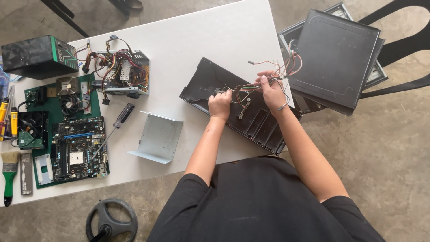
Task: Disassembling the front panel and internal wiring of a computer case using a screwdriver
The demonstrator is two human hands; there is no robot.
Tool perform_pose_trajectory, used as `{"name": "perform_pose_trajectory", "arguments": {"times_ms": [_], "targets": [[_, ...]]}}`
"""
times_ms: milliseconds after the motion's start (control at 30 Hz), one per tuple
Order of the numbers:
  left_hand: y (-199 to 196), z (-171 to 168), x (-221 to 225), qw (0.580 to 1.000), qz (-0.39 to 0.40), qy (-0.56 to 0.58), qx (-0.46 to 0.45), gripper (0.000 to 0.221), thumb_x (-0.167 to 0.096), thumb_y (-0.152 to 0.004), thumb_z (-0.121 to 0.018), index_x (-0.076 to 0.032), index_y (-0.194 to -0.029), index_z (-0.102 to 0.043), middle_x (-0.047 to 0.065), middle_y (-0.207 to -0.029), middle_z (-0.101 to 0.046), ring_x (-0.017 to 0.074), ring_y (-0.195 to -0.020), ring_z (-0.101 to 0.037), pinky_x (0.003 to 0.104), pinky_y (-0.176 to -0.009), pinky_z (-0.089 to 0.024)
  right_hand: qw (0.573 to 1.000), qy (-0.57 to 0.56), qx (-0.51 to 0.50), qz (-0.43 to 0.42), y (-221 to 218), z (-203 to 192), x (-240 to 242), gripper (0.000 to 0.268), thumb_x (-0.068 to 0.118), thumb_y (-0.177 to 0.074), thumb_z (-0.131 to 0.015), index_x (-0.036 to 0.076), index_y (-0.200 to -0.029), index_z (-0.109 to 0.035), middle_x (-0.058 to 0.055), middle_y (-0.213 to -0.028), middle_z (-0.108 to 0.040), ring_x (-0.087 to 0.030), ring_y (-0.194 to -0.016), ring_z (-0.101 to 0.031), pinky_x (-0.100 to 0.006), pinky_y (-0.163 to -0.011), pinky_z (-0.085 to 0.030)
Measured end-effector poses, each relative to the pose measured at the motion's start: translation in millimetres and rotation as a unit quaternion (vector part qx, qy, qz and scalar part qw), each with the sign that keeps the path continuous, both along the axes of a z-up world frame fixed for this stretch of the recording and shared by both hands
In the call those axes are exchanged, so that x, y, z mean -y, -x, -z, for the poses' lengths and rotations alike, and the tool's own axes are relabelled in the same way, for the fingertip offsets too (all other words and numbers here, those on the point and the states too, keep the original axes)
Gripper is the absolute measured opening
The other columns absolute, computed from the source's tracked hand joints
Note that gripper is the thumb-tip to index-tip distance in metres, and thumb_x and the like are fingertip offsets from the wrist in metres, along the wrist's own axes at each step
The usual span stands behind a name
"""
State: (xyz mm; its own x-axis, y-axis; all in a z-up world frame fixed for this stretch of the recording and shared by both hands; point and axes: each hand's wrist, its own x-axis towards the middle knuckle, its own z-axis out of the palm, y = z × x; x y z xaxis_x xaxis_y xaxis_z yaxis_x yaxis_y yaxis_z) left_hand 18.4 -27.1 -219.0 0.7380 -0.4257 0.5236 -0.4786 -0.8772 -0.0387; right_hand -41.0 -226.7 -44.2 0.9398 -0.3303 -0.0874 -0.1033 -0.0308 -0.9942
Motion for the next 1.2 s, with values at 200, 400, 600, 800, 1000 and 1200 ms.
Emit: {"name": "perform_pose_trajectory", "arguments": {"times_ms": [200, 400, 600, 800, 1000, 1200], "targets": [[9.2, -15.0, -21.7, 0.994, 0.090, -0.029, 0.050, 0.020, -0.022, -0.085, -0.073, -0.029, -0.104, -0.069, -0.009, -0.067, -0.066, 0.0144, -0.064, -0.066, 0.033, -0.061, -0.050, 1.000, -0.011, 0.002, 0.005, 0.1, 5.7, 1.8, 0.023, 0.022, -0.116, -0.048, 0.006, -0.124, -0.063, -0.009, -0.102, -0.071, -0.020, -0.097, -0.075, -0.040, -0.087, -0.069], [66.5, -72.7, -37.6, 0.969, 0.105, -0.127, -0.185, 0.068, -0.006, -0.097, -0.052, -0.001, -0.163, -0.041, 0.014, -0.129, -0.078, 0.0240, -0.117, -0.074, 0.055, -0.121, -0.035, 1.000, 0.004, -0.003, -0.008, 5.3, 12.5, -2.3, 0.024, 0.022, -0.116, -0.049, 0.005, -0.125, -0.063, -0.012, -0.101, -0.072, -0.023, -0.096, -0.076, -0.042, -0.085, -0.069], [12.1, -64.0, -46.7, 0.839, 0.086, -0.053, -0.535, 0.065, -0.048, -0.102, -0.054, -0.030, -0.163, -0.039, 0.015, -0.127, -0.075, 0.0391, -0.118, -0.073, 0.061, -0.102, -0.055, 0.998, 0.067, -0.001, -0.005, 4.3, 18.1, -16.2, 0.023, 0.024, -0.116, -0.051, 0.006, -0.120, -0.064, -0.011, -0.105, -0.073, -0.023, -0.102, -0.075, -0.040, -0.088, -0.067], [15.5, -199.0, -55.3, 0.898, 0.154, -0.045, -0.411, 0.040, -0.047, -0.099, -0.060, -0.031, -0.135, -0.069, -0.003, -0.121, -0.078, 0.0233, -0.117, -0.074, 0.047, -0.106, -0.050, 0.980, 0.194, 0.011, -0.045, 14.6, -20.1, -14.1, 0.022, 0.027, -0.115, -0.054, 0.016, -0.124, -0.070, -0.008, -0.122, -0.075, -0.028, -0.122, -0.069, -0.046, -0.101, -0.057], [17.3, -303.8, -9.0, 0.850, 0.199, 0.056, -0.484, 0.121, -0.077, -0.078, -0.078, -0.002, -0.163, -0.037, 0.031, -0.166, -0.039, 0.0466, -0.158, -0.030, 0.066, -0.129, -0.018, 0.964, 0.228, -0.089, -0.099, 19.8, -115.4, -66.5, 0.046, 0.034, -0.115, -0.041, -0.001, -0.121, -0.070, -0.032, -0.112, -0.075, -0.046, -0.119, -0.069, -0.057, -0.111, -0.050], [0.0, -252.4, 6.0, 0.720, 0.160, 0.204, -0.644, 0.051, -0.061, -0.087, -0.076, -0.015, -0.110, -0.079, 0.017, -0.105, -0.081, 0.0400, -0.122, -0.070, 0.054, -0.111, -0.050, 0.883, 0.339, -0.227, -0.232, 30.7, -106.3, -82.4, 0.046, 0.031, -0.105, -0.047, -0.004, -0.112, -0.075, -0.028, -0.111, -0.076, -0.043, -0.117, -0.070, -0.057, -0.104, -0.054]]}}
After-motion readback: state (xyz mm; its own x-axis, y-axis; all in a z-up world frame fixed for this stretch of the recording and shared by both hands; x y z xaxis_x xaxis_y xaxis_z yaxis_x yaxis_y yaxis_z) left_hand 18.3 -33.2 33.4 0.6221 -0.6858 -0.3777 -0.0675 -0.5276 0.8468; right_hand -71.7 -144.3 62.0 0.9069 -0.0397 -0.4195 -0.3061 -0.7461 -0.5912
